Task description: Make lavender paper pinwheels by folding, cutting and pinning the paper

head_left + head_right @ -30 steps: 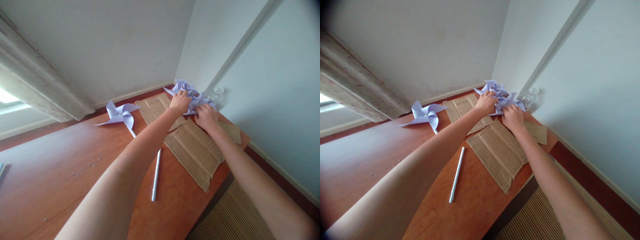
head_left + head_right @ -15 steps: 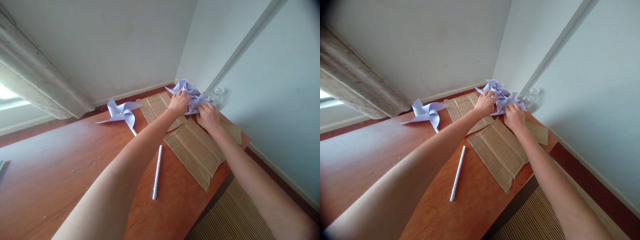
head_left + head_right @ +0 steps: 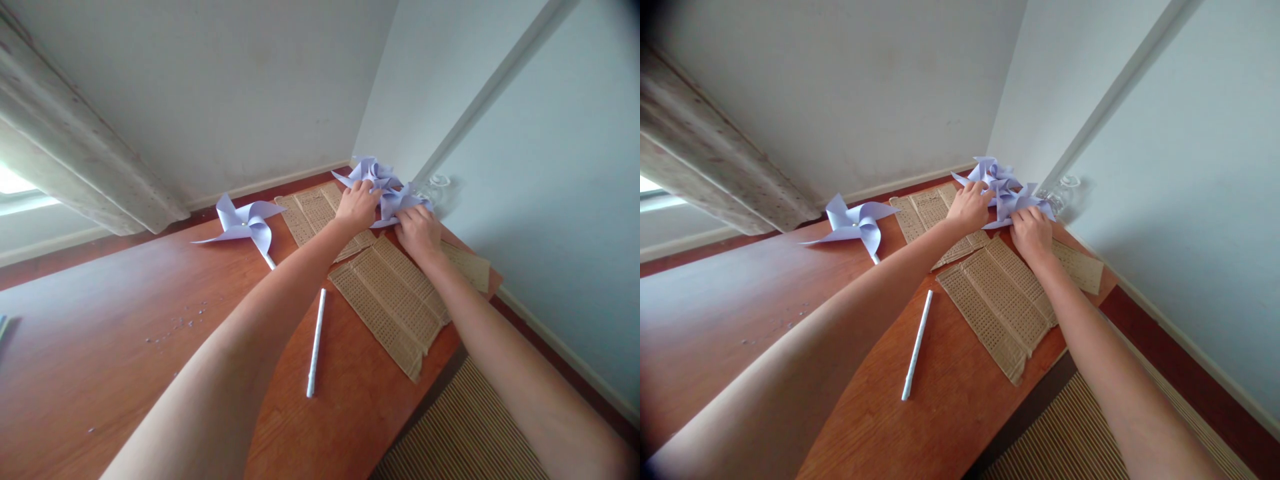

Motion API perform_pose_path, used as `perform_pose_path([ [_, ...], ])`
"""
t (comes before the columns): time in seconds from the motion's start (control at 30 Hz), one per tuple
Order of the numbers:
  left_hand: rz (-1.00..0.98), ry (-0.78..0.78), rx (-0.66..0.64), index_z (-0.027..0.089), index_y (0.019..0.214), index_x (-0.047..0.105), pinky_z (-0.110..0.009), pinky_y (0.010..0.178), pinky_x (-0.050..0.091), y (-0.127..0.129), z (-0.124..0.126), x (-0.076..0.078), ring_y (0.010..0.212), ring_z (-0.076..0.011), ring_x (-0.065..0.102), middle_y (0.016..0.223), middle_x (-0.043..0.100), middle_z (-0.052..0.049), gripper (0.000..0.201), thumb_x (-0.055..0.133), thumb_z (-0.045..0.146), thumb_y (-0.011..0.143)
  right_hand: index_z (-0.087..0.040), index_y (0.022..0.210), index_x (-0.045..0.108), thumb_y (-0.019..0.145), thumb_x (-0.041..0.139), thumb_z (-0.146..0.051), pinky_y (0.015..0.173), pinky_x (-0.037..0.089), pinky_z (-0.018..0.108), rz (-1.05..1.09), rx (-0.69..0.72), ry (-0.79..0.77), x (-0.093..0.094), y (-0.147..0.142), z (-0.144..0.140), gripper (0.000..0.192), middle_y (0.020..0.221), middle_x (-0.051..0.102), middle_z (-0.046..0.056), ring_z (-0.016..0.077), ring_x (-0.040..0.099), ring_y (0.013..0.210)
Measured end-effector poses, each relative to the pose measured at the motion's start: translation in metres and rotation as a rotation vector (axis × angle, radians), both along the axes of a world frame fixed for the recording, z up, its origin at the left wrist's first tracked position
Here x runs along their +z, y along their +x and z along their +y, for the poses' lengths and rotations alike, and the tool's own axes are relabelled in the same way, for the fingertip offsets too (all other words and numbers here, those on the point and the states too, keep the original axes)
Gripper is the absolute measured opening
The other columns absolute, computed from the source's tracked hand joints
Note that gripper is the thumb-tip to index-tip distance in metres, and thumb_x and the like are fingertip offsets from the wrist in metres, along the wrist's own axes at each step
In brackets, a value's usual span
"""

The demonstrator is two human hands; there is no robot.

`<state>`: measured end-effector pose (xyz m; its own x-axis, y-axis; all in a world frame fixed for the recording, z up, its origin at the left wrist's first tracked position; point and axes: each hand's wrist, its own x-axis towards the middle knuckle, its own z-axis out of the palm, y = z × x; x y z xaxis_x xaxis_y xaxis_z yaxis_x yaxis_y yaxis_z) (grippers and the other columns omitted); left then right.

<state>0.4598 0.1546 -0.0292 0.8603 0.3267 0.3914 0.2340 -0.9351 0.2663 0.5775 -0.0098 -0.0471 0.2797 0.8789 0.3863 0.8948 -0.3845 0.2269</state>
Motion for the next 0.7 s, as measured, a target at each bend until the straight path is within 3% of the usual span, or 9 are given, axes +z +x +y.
perform_pose_path([
  [0.17, -0.022, -0.03, 0.013, 0.018, 0.122, 0.066, -0.045, 0.095, 0.047, -0.007, -0.002, 0.003, 0.123, -0.0316, 0.051, 0.135, 0.058, -0.016, 0.032, 0.052, 0.015, 0.093, -0.016, 0.104, 0.073, 0.092, 0.053, -0.016, 0.085, 0.044, 0.038, 0.024, 0.007, 0.066, -0.002, 0.005, -0.002, 0.023, 0.101, 0.075, 0.012, 0.0289, 0.059, 0.104],
  [0.33, -0.133, -0.166, 0.066, 0.014, 0.118, 0.067, -0.045, 0.099, 0.047, -0.015, -0.004, 0.004, 0.118, -0.0298, 0.055, 0.126, 0.063, -0.017, 0.034, 0.047, 0.008, 0.092, -0.017, 0.111, 0.074, 0.09, 0.055, -0.015, 0.089, 0.048, 0.039, 0.08, -0.008, 0.178, -0.002, 0.005, -0.003, 0.028, 0.11, 0.076, 0.012, 0.0291, 0.062, 0.107],
  [0.7, -0.19, -0.254, 0.021, 0.012, 0.106, 0.07, -0.044, 0.098, 0.049, -0.024, -0.019, -0.01, 0.11, -0.0286, 0.062, 0.111, 0.068, -0.017, 0.031, 0.044, 0.008, 0.09, -0.013, 0.106, 0.077, 0.086, 0.058, -0.011, 0.095, 0.051, 0.043, 0.214, -0.113, 0.523, 0.002, 0.004, 0.003, 0.028, 0.107, 0.079, 0.015, 0.0292, 0.068, 0.101],
])
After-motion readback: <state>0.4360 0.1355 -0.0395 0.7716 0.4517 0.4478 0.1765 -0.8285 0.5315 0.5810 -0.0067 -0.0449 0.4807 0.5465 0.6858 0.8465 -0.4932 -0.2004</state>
